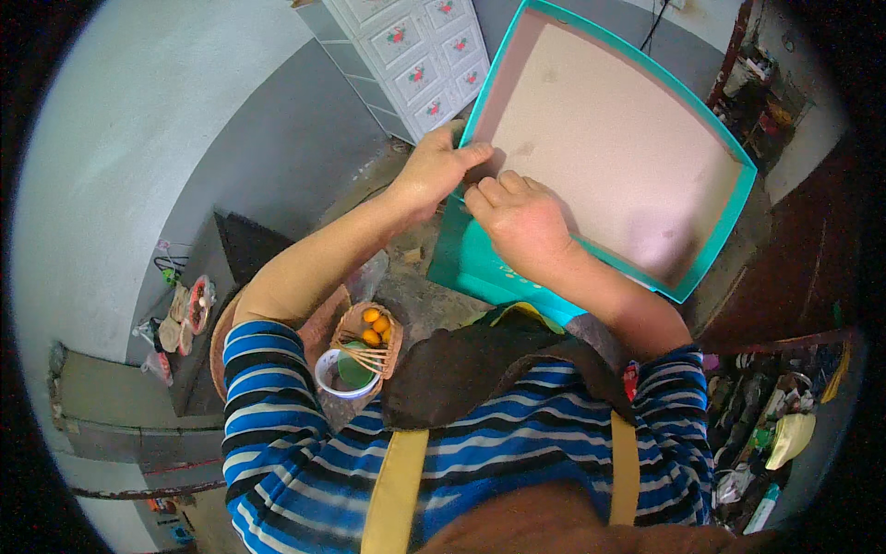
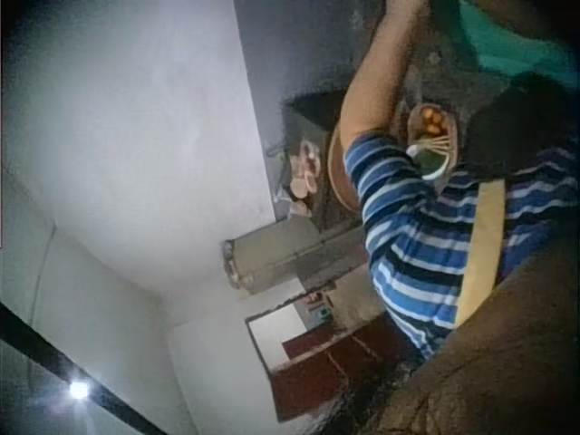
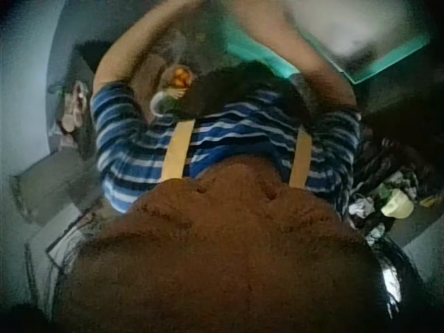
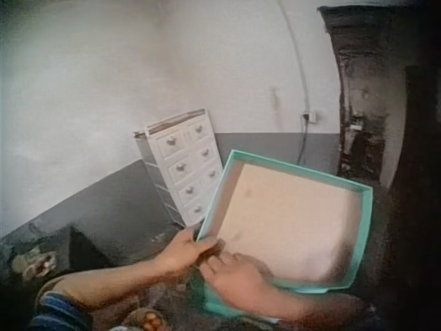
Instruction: The person assembles a teal cardboard box by folding and tucking its flaps into place. They then use scissors to trim the edges of the box and place the finished box on a white cabinet. Finally, they pick up a tray of packaged snacks.
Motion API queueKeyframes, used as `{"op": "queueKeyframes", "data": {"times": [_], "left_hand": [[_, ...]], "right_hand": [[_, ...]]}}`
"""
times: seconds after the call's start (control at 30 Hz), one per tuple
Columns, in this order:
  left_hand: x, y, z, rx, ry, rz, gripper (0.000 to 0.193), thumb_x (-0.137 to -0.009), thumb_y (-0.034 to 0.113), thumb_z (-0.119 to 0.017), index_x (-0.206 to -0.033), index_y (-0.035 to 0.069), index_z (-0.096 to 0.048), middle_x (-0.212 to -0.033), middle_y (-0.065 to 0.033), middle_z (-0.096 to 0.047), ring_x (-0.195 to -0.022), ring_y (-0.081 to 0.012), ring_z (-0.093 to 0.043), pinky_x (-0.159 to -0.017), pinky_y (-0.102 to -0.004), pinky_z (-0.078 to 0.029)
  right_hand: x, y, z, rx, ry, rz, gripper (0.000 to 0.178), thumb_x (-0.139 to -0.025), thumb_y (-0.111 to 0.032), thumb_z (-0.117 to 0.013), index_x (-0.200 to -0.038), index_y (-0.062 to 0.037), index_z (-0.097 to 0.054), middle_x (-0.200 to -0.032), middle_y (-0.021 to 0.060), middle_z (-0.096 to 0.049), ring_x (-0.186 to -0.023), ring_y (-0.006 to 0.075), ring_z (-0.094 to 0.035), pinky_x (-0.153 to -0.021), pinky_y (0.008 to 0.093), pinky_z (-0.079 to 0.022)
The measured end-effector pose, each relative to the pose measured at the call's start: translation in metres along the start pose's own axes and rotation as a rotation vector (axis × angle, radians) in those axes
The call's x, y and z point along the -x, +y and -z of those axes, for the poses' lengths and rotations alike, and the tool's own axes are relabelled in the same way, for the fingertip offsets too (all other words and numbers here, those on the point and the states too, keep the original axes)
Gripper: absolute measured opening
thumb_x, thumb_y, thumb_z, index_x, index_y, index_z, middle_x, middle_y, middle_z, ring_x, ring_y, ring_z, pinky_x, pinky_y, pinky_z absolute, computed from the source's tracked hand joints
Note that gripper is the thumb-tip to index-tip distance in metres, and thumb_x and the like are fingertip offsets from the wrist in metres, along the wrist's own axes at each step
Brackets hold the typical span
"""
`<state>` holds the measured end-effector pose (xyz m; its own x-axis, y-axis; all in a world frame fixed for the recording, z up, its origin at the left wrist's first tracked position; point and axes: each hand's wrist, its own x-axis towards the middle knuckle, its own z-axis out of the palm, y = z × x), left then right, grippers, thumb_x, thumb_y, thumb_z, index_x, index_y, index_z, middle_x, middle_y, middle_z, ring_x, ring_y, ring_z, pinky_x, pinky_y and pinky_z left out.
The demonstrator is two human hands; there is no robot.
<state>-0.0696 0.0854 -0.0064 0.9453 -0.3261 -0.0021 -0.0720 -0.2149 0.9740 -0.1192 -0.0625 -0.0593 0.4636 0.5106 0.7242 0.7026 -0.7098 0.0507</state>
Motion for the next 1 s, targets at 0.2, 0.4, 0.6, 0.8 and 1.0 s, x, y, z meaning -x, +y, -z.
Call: {"op": "queueKeyframes", "data": {"times": [0.2, 0.4, 0.6, 0.8, 1.0], "left_hand": [[-0.008, -0.007, 0.004, 0.24, 0.153, 0.008, 0.033, -0.086, 0.016, -0.062, -0.113, -0.003, -0.059, -0.099, -0.0079, -0.062, -0.091, -0.0148, -0.055, -0.082, -0.0319, -0.045], [-0.005, -0.008, 0.005, 0.391, 0.162, 0.018, 0.035, -0.085, 0.016, -0.066, -0.115, 0.0, -0.059, -0.101, -0.0047, -0.06, -0.096, -0.0151, -0.054, -0.083, -0.0334, -0.045], [-0.004, -0.003, -0.008, 0.351, 0.02, 0.002, 0.037, -0.086, 0.014, -0.066, -0.118, 0.0, -0.057, -0.102, -0.0035, -0.061, -0.094, -0.0138, -0.056, -0.082, -0.0316, -0.046], [0.011, 0.008, -0.02, 0.304, -0.069, 0.03, 0.038, -0.087, 0.013, -0.065, -0.122, 0.001, -0.055, -0.104, -0.004, -0.06, -0.094, -0.013, -0.056, -0.082, -0.028, -0.047], [0.023, 0.01, -0.03, 0.236, -0.131, -0.018, 0.045, -0.085, 0.013, -0.067, -0.126, 0.001, -0.052, -0.11, -0.0054, -0.059, -0.098, -0.0127, -0.055, -0.085, -0.0276, -0.046]], "right_hand": [[0.029, 0.001, 0.004, -0.404, 0.106, -0.302, 0.026, -0.075, -0.01, -0.066, -0.1, -0.0066, -0.063, -0.095, 0.01, -0.06, -0.091, 0.0281, -0.057, -0.077, 0.0385, -0.049], [0.048, -0.015, 0.002, -0.713, 0.113, -0.47, 0.024, -0.081, -0.006, -0.063, -0.105, -0.0047, -0.062, -0.106, 0.0139, -0.059, -0.1, 0.0315, -0.055, -0.084, 0.0381, -0.047], [0.044, -0.015, 0.002, -0.759, 0.18, -0.533, 0.022, -0.081, -0.006, -0.059, -0.103, -0.004, -0.062, -0.095, 0.0155, -0.061, -0.091, 0.0343, -0.058, -0.078, 0.0429, -0.047], [0.018, -0.013, 0.016, -0.769, 0.03, -0.563, 0.018, -0.08, -0.015, -0.061, -0.091, -0.0002, -0.059, -0.08, 0.0185, -0.062, -0.078, 0.0372, -0.06, -0.07, 0.0451, -0.048], [0.024, -0.014, 0.025, -0.963, -0.126, -0.703, 0.025, -0.077, -0.021, -0.066, -0.086, 0.002, -0.059, -0.071, 0.0177, -0.063, -0.064, 0.0326, -0.062, -0.058, 0.0429, -0.048]]}}
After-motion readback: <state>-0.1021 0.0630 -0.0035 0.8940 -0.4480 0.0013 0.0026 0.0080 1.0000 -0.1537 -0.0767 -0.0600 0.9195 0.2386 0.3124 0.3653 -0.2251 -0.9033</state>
